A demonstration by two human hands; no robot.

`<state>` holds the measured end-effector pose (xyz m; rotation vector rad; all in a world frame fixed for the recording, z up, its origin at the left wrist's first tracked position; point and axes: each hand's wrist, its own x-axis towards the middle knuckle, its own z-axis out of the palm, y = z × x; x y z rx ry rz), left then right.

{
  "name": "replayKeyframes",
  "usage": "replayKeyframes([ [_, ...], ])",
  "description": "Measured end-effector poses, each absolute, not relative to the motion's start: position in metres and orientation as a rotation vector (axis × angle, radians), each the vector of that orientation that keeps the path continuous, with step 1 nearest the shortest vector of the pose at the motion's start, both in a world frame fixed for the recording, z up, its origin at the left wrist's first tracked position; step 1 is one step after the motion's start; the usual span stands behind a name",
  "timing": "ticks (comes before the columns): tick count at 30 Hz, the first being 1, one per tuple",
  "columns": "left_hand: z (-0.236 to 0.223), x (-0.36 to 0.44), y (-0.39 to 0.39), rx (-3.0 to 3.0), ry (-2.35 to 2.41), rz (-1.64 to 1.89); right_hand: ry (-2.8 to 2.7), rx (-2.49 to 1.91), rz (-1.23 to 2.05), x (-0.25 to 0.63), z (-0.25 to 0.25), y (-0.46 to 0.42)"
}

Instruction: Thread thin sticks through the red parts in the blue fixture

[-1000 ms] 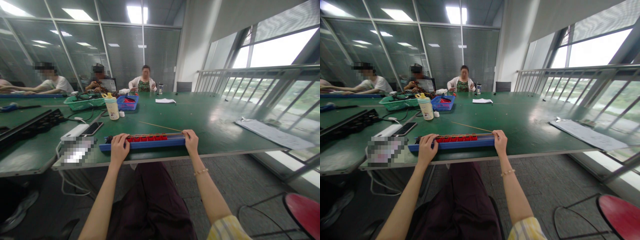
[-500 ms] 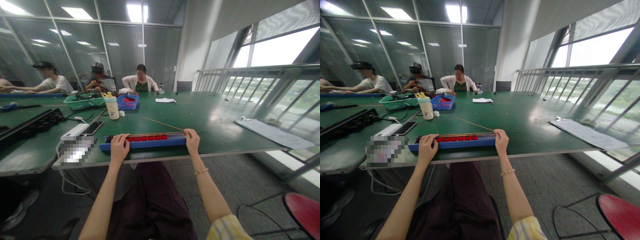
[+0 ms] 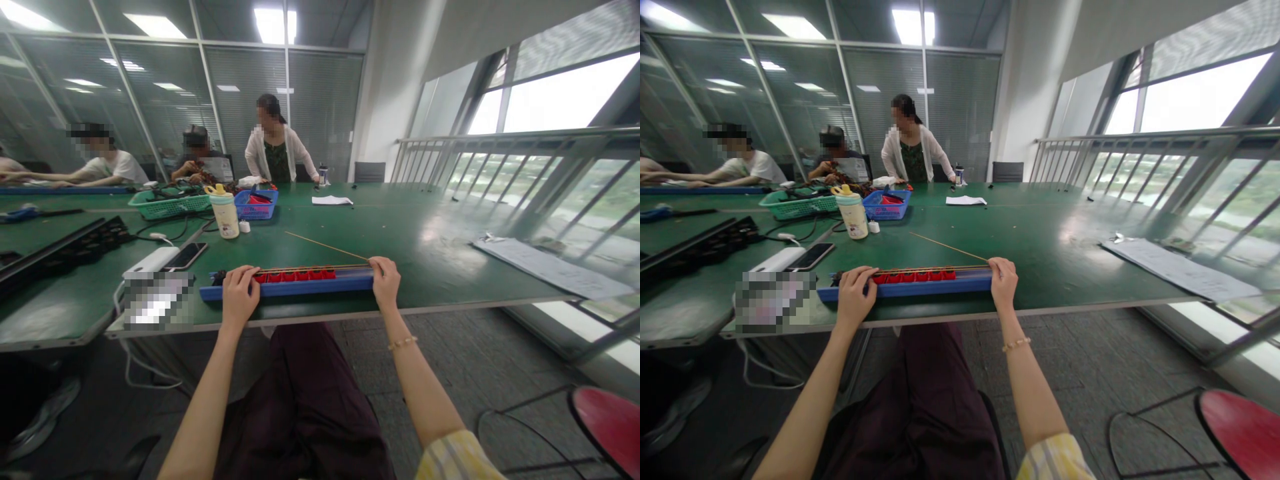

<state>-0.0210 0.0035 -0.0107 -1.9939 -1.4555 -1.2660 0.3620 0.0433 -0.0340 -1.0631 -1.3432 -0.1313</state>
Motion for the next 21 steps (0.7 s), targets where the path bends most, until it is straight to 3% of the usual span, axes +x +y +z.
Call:
replayKeyframes([
  [21,-0.0164,-0.0216,0.0081,-1.92,-1.54,-1.212,-1.485,-0.984,-0.132,0.3613,-0.0323,0.0393],
])
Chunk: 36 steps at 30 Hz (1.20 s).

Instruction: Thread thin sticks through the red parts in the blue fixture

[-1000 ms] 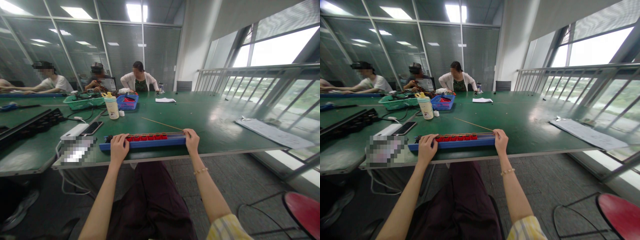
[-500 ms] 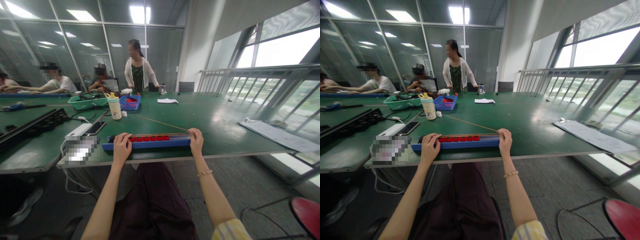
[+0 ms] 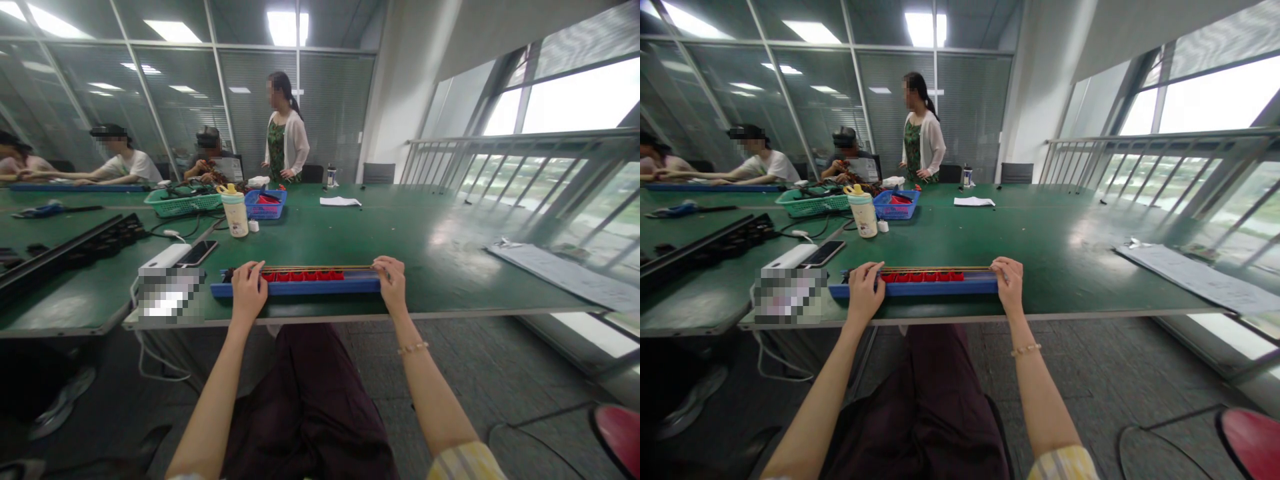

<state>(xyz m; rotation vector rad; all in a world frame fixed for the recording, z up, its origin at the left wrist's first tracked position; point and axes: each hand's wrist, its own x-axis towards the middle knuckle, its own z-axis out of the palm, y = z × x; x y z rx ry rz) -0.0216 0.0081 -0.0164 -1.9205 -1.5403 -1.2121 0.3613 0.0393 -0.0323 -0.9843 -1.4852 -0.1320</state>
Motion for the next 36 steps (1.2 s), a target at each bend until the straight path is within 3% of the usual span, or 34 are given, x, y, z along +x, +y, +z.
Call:
replayKeyframes([
  [36,-0.0171,-0.0226,0.0073,-1.979,-1.505,-1.155,-1.519,-1.075,-0.137,0.3597,-0.0321,0.0403],
])
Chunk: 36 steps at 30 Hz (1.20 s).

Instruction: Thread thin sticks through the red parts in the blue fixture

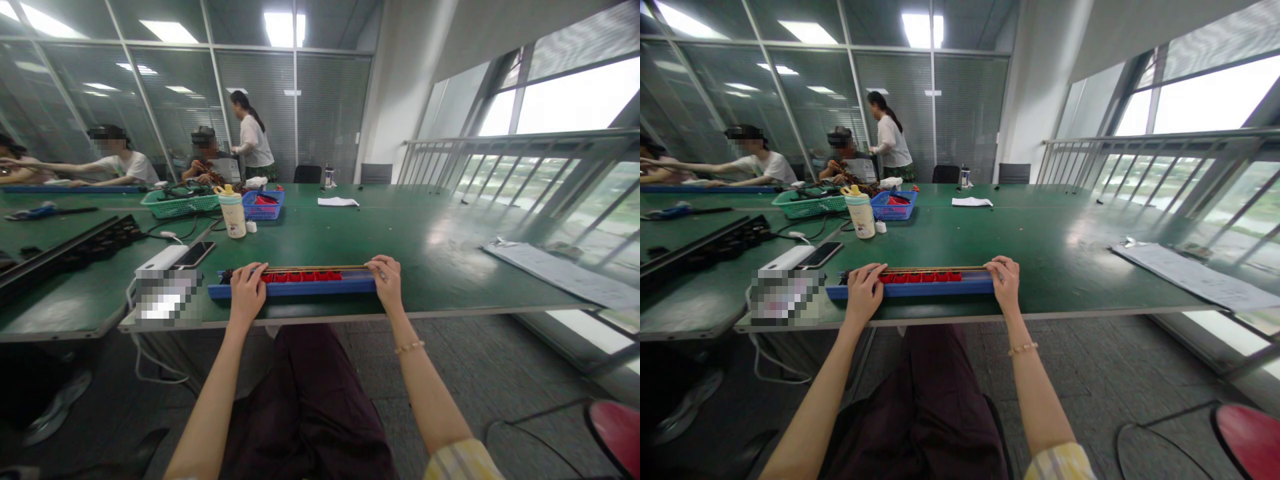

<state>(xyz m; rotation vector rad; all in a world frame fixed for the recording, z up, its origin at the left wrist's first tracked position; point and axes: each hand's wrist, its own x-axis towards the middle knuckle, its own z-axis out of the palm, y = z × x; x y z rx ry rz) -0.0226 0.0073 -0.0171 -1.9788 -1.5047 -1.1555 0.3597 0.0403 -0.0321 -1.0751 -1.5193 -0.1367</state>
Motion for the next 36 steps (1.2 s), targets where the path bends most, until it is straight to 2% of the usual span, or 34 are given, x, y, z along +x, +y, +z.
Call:
replayKeyframes([
  [36,-0.016,-0.024,0.007,-2.021,-1.507,-1.157,-1.589,-1.265,-0.217,0.359,-0.042,0.051],
])
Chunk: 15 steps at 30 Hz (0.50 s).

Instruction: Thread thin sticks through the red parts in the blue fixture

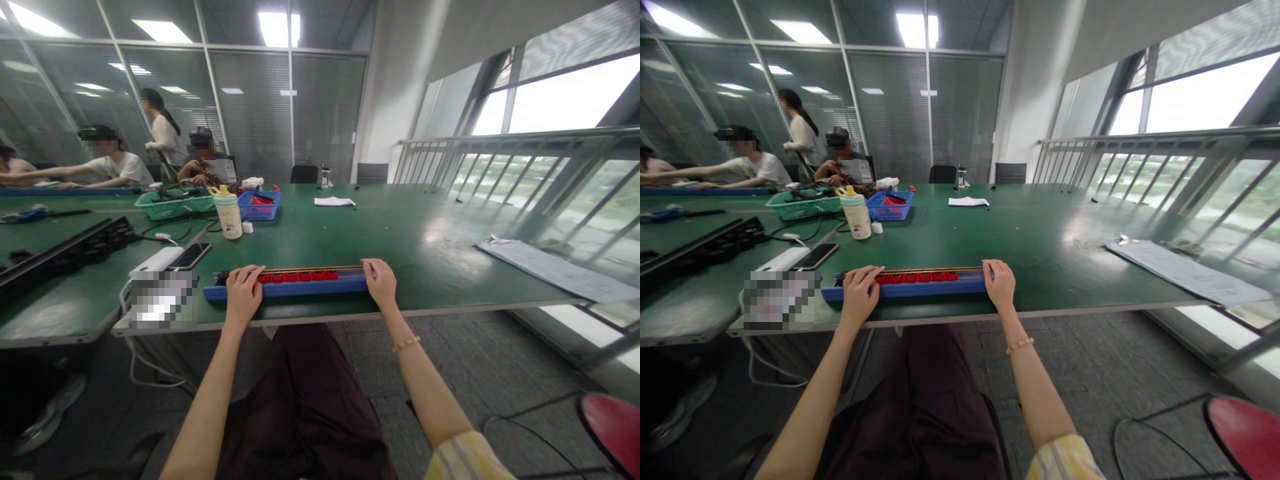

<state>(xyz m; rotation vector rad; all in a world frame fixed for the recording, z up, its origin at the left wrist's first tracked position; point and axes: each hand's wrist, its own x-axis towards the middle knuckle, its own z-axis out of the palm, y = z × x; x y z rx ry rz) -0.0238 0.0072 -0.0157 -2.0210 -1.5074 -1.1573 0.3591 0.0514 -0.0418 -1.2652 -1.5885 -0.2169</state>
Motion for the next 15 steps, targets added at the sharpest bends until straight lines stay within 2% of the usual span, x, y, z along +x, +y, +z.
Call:
replayKeyframes([
  [15,-0.0181,-0.025,0.0087,-2.015,-1.507,-1.152,-1.578,-1.4,-0.386,0.3564,-0.0449,0.0531],
])
